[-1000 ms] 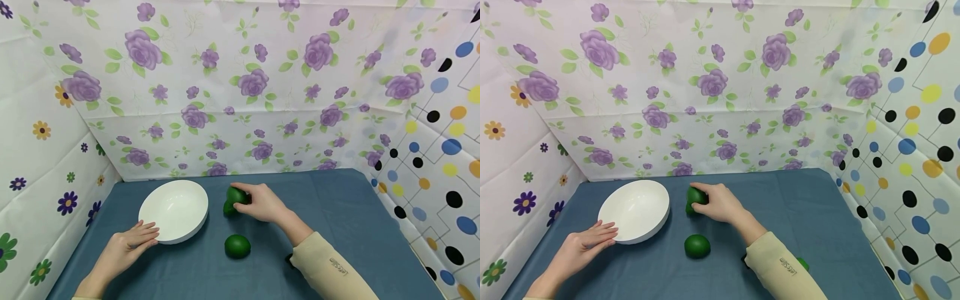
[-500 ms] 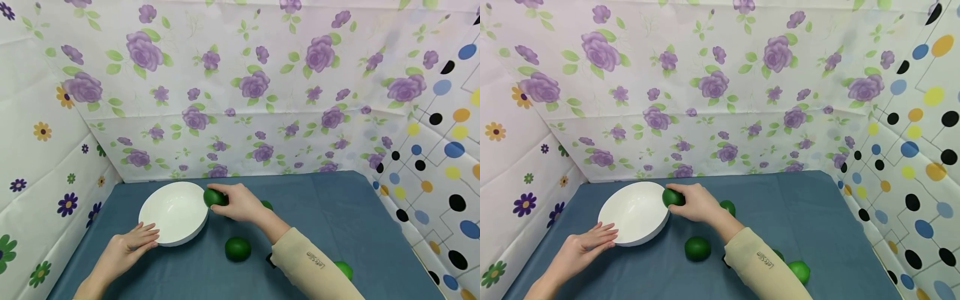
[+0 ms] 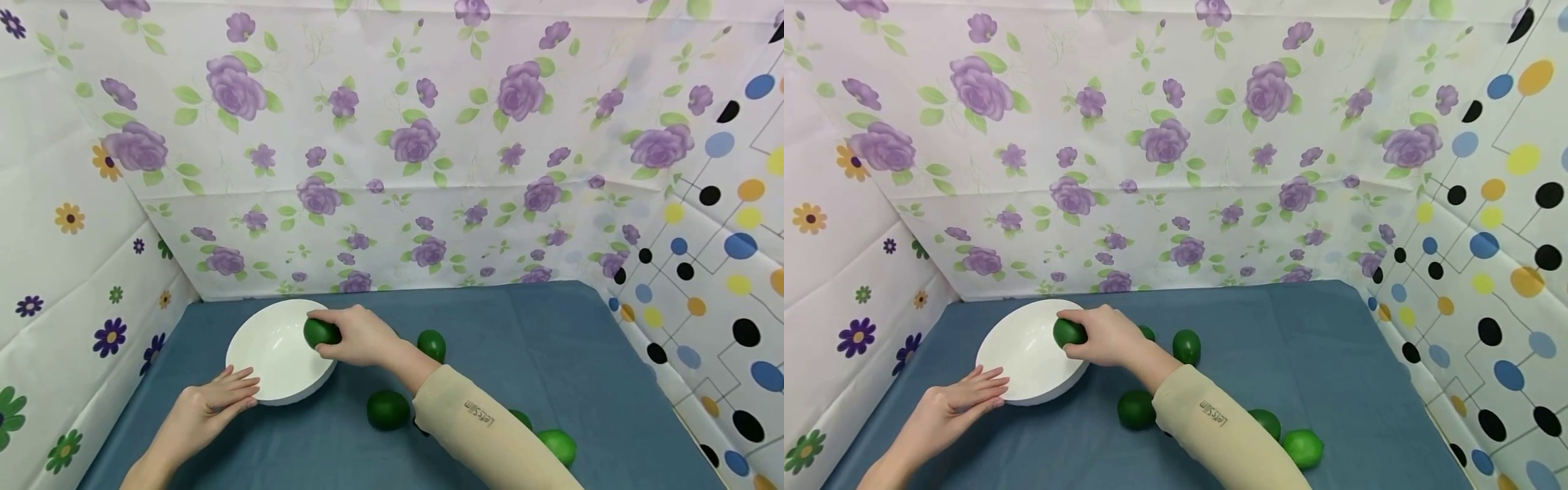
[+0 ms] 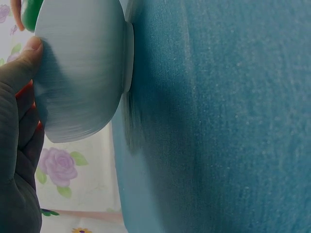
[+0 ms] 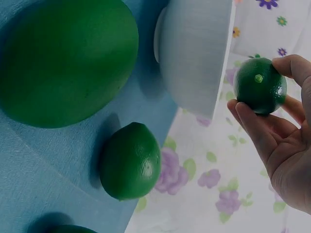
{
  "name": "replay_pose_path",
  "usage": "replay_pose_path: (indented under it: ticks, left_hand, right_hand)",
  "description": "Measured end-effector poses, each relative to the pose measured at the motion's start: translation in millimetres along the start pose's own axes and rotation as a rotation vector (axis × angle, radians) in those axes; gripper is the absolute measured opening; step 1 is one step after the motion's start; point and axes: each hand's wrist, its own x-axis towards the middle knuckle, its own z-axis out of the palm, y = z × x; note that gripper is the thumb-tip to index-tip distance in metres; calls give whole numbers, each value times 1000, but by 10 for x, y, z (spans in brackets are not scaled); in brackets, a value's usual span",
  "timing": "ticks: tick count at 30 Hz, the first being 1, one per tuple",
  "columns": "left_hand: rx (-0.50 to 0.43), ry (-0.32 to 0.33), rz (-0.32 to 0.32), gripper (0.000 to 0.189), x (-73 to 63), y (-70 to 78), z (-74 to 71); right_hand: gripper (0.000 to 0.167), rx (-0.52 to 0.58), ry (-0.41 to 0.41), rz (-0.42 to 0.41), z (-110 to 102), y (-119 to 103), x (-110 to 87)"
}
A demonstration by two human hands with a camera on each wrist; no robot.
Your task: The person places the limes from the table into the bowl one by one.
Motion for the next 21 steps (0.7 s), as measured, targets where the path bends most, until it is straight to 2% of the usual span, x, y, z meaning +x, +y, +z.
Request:
replay_pose_path:
  ticks: [8, 13, 21]
  left_hand:
    - [-4, 2, 16, 41, -22, -6, 13]
    - [-6, 2, 9, 40, -28, -2, 8]
    - [-8, 10, 7, 40, -19, -5, 23]
  right_hand:
    - [59, -137, -94, -7, 94, -39, 150]
    - [59, -174, -132, 8, 154, -29, 224]
    - [59, -238, -199, 0, 289, -157, 379]
